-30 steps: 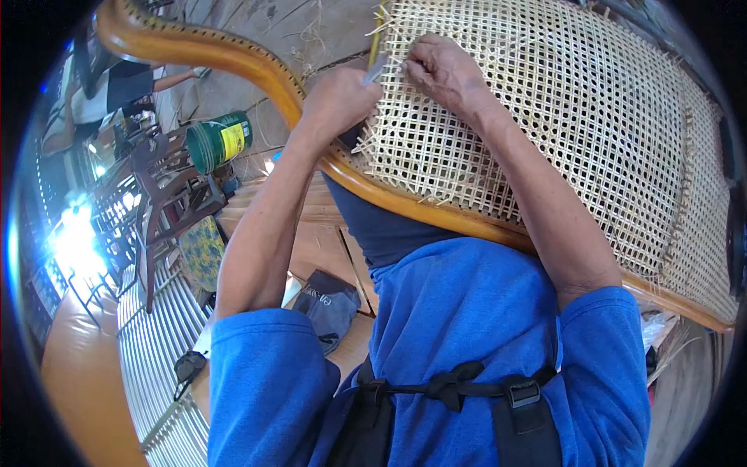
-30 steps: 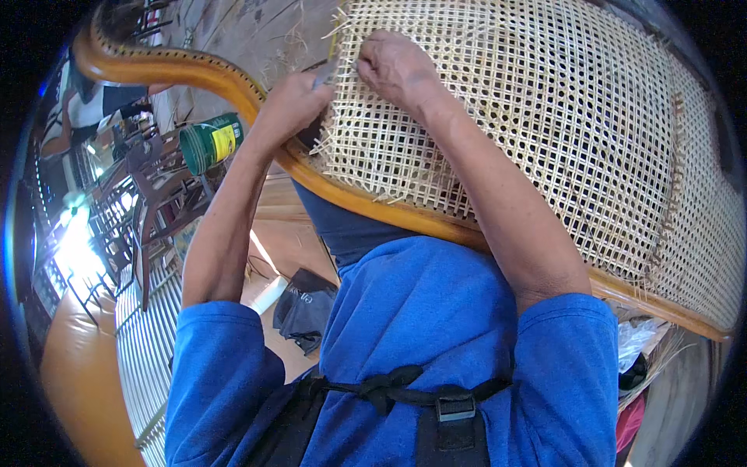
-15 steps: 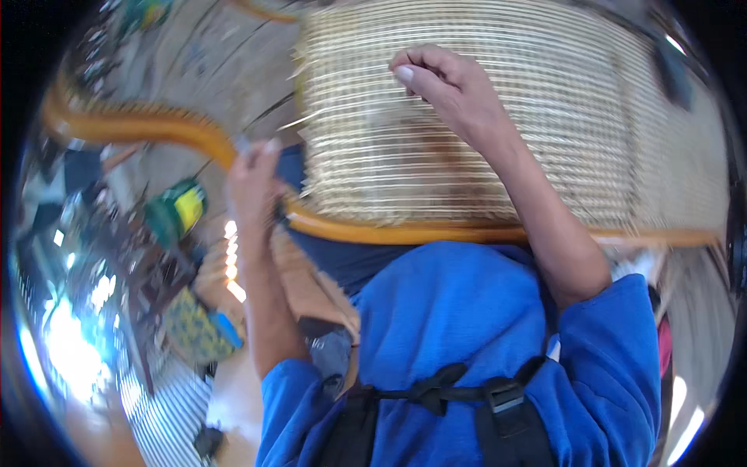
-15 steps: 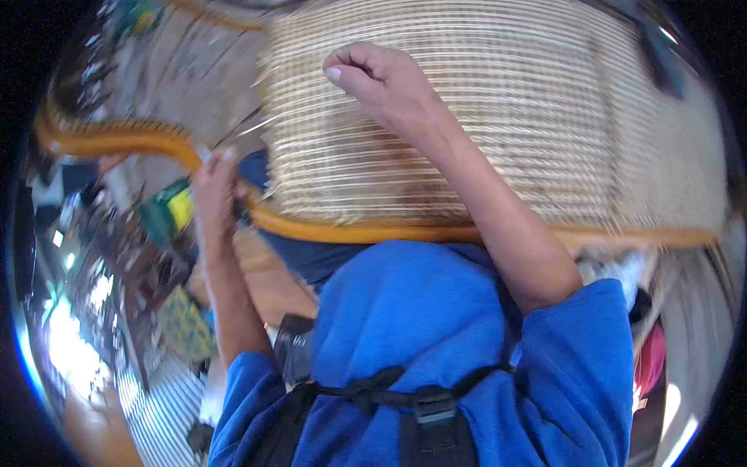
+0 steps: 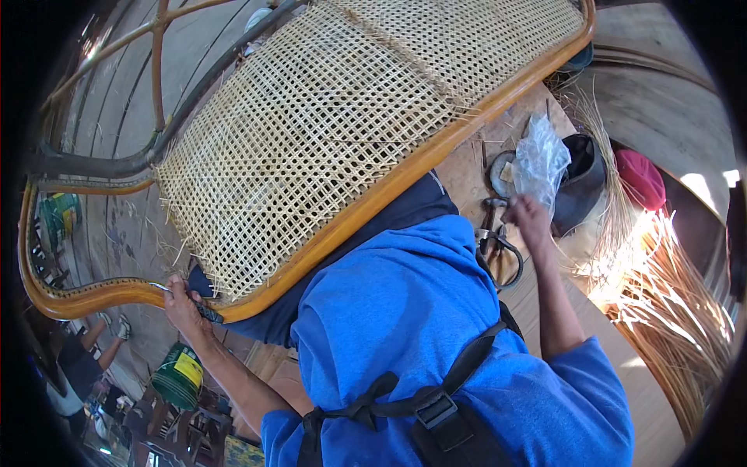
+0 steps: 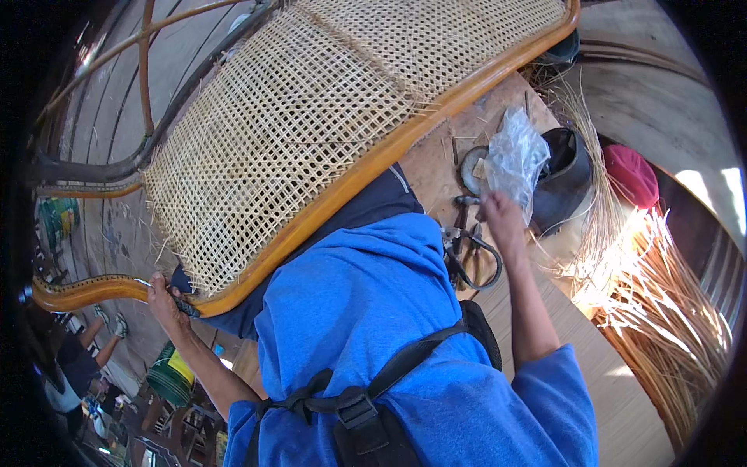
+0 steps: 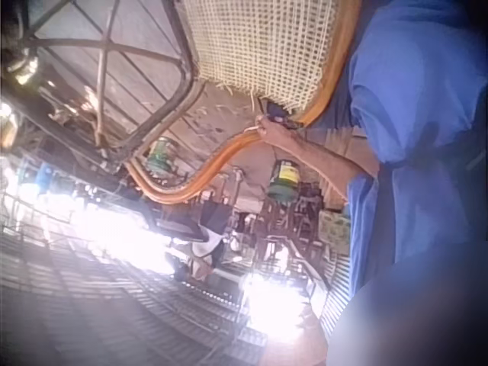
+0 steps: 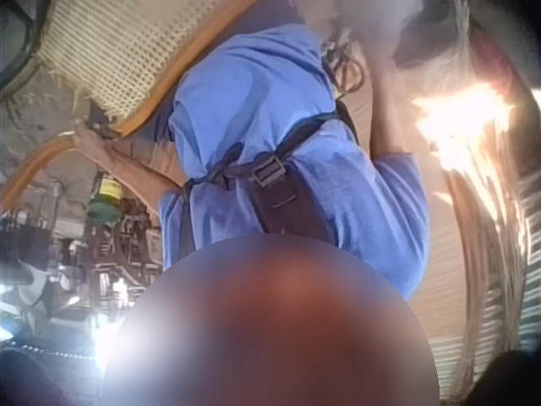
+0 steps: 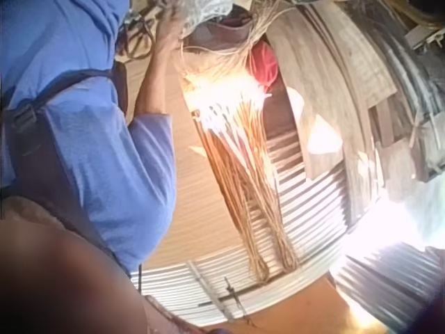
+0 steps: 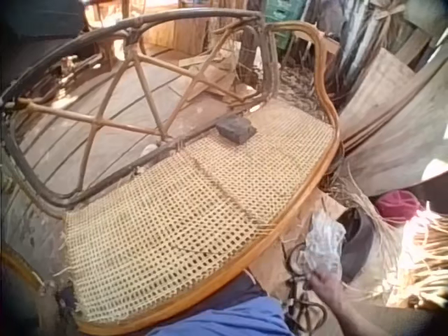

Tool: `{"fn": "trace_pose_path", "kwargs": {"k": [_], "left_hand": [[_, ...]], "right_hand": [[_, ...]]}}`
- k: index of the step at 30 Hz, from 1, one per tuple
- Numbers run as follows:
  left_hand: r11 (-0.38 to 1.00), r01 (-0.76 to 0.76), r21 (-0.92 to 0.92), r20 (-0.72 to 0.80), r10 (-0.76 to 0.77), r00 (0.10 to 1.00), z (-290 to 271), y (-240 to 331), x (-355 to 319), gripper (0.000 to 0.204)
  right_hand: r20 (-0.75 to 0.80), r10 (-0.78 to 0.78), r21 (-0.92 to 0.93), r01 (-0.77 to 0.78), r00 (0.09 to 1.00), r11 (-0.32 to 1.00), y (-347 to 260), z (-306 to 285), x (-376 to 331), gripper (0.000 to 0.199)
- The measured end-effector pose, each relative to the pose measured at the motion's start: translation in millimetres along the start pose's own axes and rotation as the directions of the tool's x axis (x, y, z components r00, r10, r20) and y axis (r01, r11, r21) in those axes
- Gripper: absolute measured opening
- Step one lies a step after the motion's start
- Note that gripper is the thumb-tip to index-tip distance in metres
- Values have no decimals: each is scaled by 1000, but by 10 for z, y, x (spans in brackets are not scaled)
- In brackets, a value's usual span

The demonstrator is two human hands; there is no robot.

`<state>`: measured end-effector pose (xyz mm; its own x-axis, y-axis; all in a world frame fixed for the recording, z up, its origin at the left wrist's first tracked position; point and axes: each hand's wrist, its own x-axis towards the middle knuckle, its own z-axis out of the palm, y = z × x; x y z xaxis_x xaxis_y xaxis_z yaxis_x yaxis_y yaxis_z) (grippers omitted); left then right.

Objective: Repairing or weaving a rattan chair seat using strips of material and tools.

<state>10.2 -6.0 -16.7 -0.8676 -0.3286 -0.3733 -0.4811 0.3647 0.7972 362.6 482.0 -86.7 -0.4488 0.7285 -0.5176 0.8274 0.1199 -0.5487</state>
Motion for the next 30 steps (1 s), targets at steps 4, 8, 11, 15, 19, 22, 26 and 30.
{"fn": "trace_pose_path", "kwargs": {"k": [4, 8, 11, 15, 19, 22, 26, 30], "left_hand": [[999, -29, 33, 26, 28, 999, -81, -102, 80, 12], [992, -32, 123, 84, 22, 996, 7, -3, 58, 14], [993, 34, 116, 94, -45, 995, -64, 100, -21, 12], [1000, 23, -3, 135, -22, 991, -45, -24, 31, 17], [998, 37, -52, 141, -30, 990, 58, 9, 210, 18], [998, -4, -61, 105, 10, 994, 56, 130, 244, 19], [996, -82, 27, 101, 79, 992, 119, 195, 377, 22], [990, -138, -37, 23, 139, 990, 62, 132, 417, 28]], "right_hand": [[-97, -281, -325, 236, 955, 916, 460, 257, -576, 19], [44, -58, -141, 63, 997, 988, 511, 272, -611, 20], [-30, 187, -193, -189, 982, 963, 306, 391, -653, 24], [-29, 29, -403, -38, 999, 914, 670, 497, -585, 27], [-6, 24, -270, -25, 1000, 963, 873, 411, -656, 22], [-107, -78, 230, 101, 991, 968, 773, 267, -966, 30], [-266, -167, 104, 200, 949, 974, 178, -312, -549, 36], [8, -224, 737, 146, 975, 660, -1524, -286, -257, 24]]}}
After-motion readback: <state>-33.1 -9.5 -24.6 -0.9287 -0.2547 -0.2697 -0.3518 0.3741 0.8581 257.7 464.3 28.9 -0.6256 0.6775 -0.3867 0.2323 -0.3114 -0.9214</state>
